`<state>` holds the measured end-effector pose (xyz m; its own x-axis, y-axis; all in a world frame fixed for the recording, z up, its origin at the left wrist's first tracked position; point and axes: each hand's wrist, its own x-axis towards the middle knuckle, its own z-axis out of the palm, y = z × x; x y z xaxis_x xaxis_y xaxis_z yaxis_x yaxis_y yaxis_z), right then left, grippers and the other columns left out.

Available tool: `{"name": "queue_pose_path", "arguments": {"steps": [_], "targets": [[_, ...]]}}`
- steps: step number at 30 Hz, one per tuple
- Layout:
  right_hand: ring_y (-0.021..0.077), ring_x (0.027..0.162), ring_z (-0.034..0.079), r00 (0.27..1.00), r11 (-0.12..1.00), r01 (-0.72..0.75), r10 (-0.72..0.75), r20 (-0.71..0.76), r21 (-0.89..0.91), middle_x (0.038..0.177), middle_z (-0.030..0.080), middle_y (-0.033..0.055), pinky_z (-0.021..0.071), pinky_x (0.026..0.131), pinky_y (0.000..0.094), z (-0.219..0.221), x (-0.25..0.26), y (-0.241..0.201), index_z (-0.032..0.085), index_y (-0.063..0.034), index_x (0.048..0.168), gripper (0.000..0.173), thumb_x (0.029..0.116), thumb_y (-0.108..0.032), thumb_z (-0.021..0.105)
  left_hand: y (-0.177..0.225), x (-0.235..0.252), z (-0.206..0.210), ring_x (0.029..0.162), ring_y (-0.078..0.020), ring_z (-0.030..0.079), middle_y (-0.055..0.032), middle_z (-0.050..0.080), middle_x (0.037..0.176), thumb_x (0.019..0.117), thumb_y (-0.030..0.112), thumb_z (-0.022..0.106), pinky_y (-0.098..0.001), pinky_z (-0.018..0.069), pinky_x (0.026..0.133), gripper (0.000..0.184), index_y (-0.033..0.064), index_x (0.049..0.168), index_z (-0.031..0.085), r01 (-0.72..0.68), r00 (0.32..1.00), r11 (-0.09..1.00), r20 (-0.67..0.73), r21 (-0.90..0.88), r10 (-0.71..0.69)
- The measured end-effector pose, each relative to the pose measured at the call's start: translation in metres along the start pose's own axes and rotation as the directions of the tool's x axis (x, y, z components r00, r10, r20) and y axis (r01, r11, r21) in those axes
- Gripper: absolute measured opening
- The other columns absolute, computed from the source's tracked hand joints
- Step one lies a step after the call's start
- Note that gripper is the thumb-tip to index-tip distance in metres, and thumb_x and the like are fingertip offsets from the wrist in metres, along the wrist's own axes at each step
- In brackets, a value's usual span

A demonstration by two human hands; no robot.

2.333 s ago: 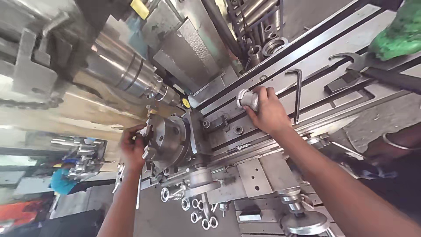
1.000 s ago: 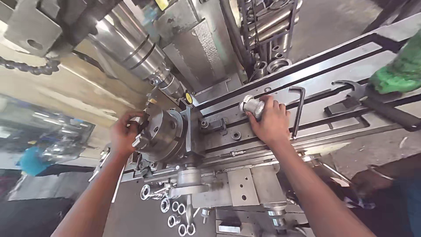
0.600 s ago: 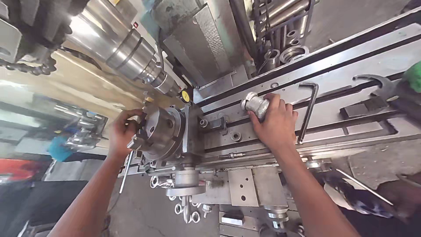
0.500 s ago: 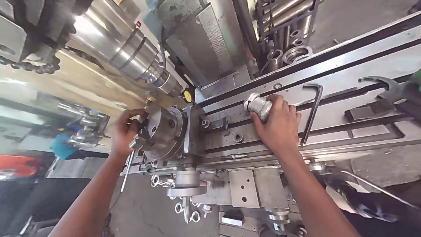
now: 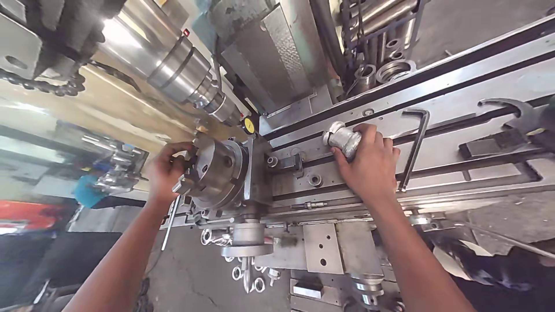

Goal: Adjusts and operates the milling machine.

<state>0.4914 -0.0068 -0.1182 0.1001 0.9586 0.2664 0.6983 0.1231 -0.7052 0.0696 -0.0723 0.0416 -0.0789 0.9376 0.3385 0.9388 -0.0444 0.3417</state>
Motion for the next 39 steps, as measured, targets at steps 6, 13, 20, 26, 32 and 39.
{"name": "queue_pose_path", "arguments": {"steps": [6, 13, 20, 26, 32, 39], "targets": [[0.0491, 0.108, 0.059, 1.0, 1.0, 0.002, -0.002, 0.001, 0.001, 0.118, 0.061, 0.0261, 0.0441, 0.086, 0.0652, 0.0, -0.002, 0.0, 0.051, -0.0072, 0.138, 0.065, 0.0919, -0.049, 0.069, -0.003, 0.0, 0.0, 0.067, -0.0102, 0.06, -0.0049, 0.069, 0.121, 0.0991, 0.009, 0.046, -0.0337, 0.052, 0.062, 0.033, 0.014, 0.128, 0.061, -0.004, 1.0, 1.0, -0.013, 0.005, 0.004], [0.0476, 0.108, 0.06, 1.0, 1.0, 0.004, -0.004, -0.023, -0.03, 0.116, 0.063, 0.0243, 0.0446, 0.086, 0.0634, 0.004, 0.002, 0.002, 0.051, -0.0092, 0.137, 0.067, 0.0897, -0.053, 0.068, 0.002, 0.003, 0.001, 0.07, -0.0072, 0.059, -0.007, 0.068, 0.126, 0.1002, 0.008, 0.045, -0.0303, 0.051, 0.065, 0.032, 0.0089, 0.127, 0.062, -0.042, 0.999, 0.999, -0.028, 0.019, 0.042], [0.0474, 0.108, 0.06, 1.0, 1.0, 0.01, -0.011, -0.028, -0.014, 0.116, 0.063, 0.0245, 0.0451, 0.086, 0.0636, 0.004, 0.002, 0.003, 0.052, -0.0089, 0.137, 0.066, 0.0903, -0.053, 0.067, 0.005, 0.003, 0.001, 0.071, -0.007, 0.059, -0.0064, 0.067, 0.129, 0.0995, 0.008, 0.043, -0.0302, 0.0507, 0.064, 0.033, 0.0088, 0.127, 0.061, -0.041, 0.999, 0.999, -0.015, 0.008, 0.041], [0.0474, 0.111, 0.06, 1.0, 1.0, -0.001, 0.001, -0.019, -0.016, 0.117, 0.063, 0.0243, 0.0448, 0.087, 0.064, 0.002, 0.002, 0.002, 0.052, -0.0093, 0.138, 0.067, 0.0898, -0.053, 0.068, -0.002, 0.004, 0.001, 0.073, -0.0076, 0.06, -0.0061, 0.066, 0.131, 0.0985, 0.008, 0.043, -0.0302, 0.0506, 0.066, 0.034, 0.0092, 0.127, 0.062, -0.046, 0.999, 0.999, -0.021, -0.017, 0.045], [0.0461, 0.11, 0.06, 1.0, 1.0, -0.004, 0.003, -0.016, -0.018, 0.116, 0.063, 0.0233, 0.0448, 0.087, 0.0626, 0.003, 0.002, 0.002, 0.051, -0.0097, 0.138, 0.066, 0.0908, -0.053, 0.067, -0.001, 0.004, 0.001, 0.074, -0.0084, 0.06, -0.0055, 0.067, 0.128, 0.0992, 0.009, 0.043, -0.0317, 0.051, 0.066, 0.033, 0.01, 0.126, 0.062, -0.029, 0.999, 1.0, -0.018, -0.005, 0.028], [0.0462, 0.109, 0.06, 1.0, 1.0, 0.0, -0.001, -0.023, -0.023, 0.117, 0.063, 0.0235, 0.045, 0.087, 0.0627, 0.005, 0.003, 0.003, 0.051, -0.0093, 0.137, 0.067, 0.0903, -0.054, 0.066, -0.001, 0.004, 0.001, 0.078, -0.0105, 0.063, -0.007, 0.067, 0.13, 0.1, 0.009, 0.043, -0.0339, 0.0532, 0.071, 0.033, 0.0093, 0.127, 0.062, -0.034, 0.999, 0.999, -0.015, 0.015, 0.034]]}}
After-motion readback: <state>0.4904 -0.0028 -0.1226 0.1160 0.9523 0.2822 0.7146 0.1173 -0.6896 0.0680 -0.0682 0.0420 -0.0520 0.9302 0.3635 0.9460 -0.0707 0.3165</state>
